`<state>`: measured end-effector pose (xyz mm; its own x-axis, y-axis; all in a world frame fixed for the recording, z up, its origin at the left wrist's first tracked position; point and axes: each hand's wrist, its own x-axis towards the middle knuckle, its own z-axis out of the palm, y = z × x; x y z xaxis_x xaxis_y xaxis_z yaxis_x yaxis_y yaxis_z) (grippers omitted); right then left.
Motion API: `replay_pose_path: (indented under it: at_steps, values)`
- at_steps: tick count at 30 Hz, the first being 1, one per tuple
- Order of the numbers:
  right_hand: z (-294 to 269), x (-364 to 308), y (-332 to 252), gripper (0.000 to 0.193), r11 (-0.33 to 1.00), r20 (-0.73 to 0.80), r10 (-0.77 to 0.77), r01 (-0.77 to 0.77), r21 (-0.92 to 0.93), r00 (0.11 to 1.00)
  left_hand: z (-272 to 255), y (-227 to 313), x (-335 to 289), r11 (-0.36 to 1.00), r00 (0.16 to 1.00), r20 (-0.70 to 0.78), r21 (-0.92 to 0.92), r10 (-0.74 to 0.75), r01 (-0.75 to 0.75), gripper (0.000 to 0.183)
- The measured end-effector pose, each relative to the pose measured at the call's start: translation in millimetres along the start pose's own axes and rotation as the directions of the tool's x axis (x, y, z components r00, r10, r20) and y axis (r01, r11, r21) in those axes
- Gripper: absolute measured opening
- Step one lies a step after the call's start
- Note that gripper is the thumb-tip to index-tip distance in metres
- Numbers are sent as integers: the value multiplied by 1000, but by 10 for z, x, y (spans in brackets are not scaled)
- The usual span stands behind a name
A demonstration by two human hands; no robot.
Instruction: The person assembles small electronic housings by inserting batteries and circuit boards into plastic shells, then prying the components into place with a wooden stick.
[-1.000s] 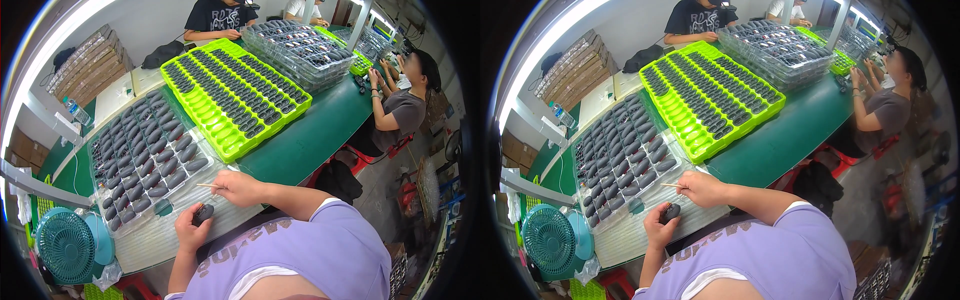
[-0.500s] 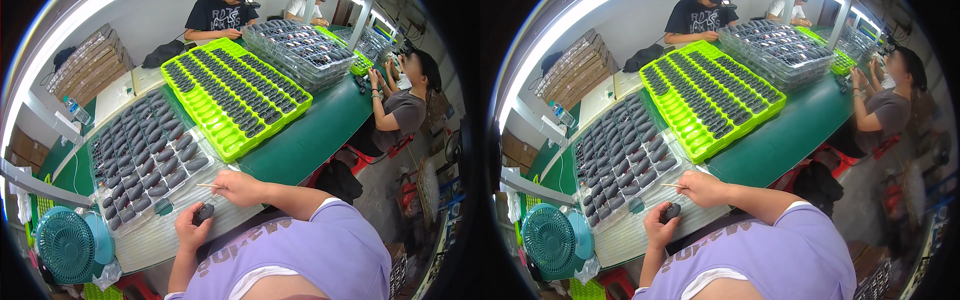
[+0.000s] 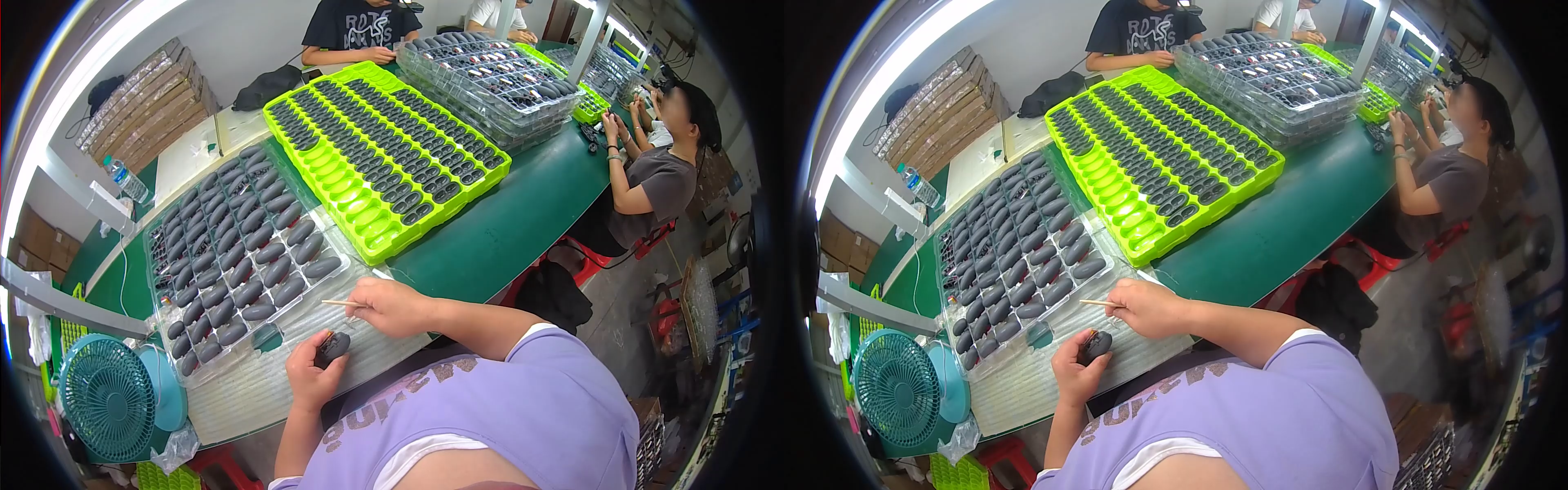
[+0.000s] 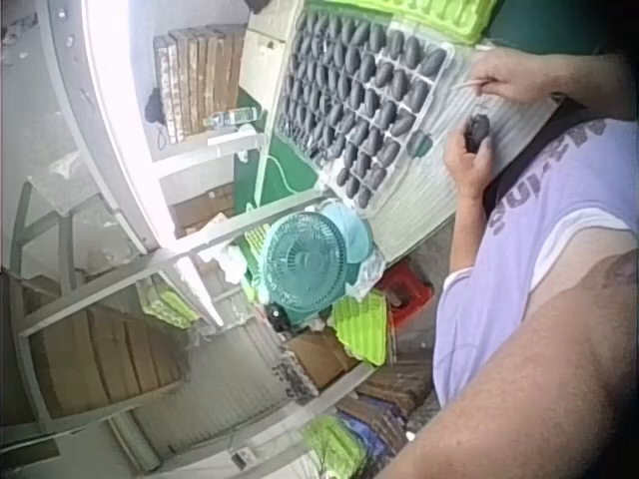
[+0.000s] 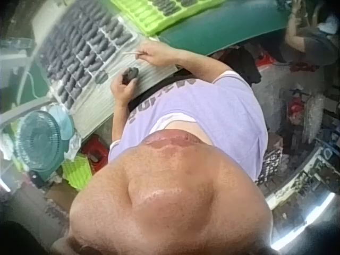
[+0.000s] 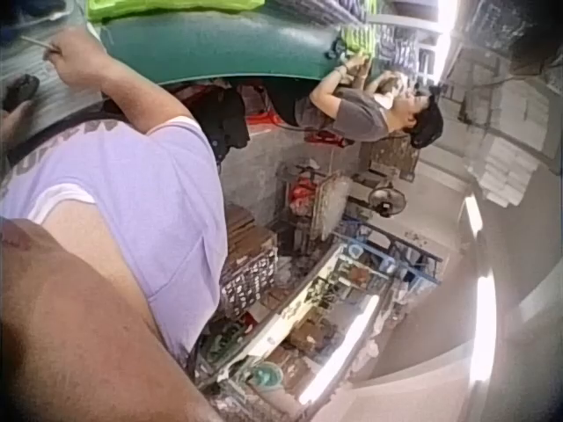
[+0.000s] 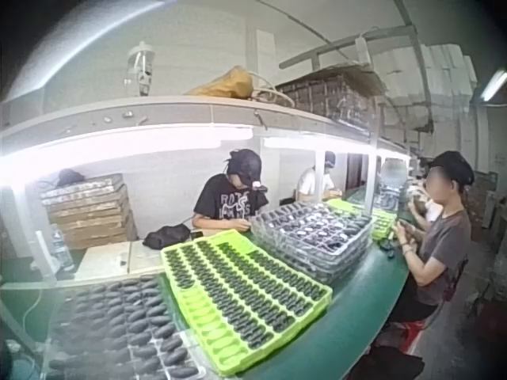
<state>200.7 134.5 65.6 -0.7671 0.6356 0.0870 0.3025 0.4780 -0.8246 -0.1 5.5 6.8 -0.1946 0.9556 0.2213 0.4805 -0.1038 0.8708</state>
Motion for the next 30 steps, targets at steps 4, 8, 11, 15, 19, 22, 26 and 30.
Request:
replay_pose_path:
  at_steps: [4,8,11,15,19,22,26,30]
  values:
    - [-5,16,-5,13,1000,1,-23,23,-8,1000,-11,-8,-7,1000,1000,-11,-15,11,-12,47]
    - [25,-49,-28,12,1000,-21,-18,18,-16,1000,-4,-21,-36,999,1000,-3,-27,21,-21,47]
    - [75,-87,-42,11,1000,-2,-5,5,23,1000,-22,8,-112,1000,1000,-12,-5,16,-16,45]
    - [132,-75,69,9,996,-34,-83,83,12,996,-41,76,-143,992,1000,18,125,-2,0,43]
    - [47,-76,-18,9,994,-34,-103,102,-27,994,-44,76,-15,994,998,9,95,59,-59,43]
    - [68,-85,-57,9,997,29,-69,68,35,997,-30,80,9,992,994,-22,60,112,-110,43]
    - [75,-81,-108,8,983,90,84,-97,153,992,-39,81,51,991,993,-6,57,122,-122,43]
    - [141,-77,-139,10,968,122,139,-161,191,983,-73,83,17,986,989,49,76,142,-145,46]
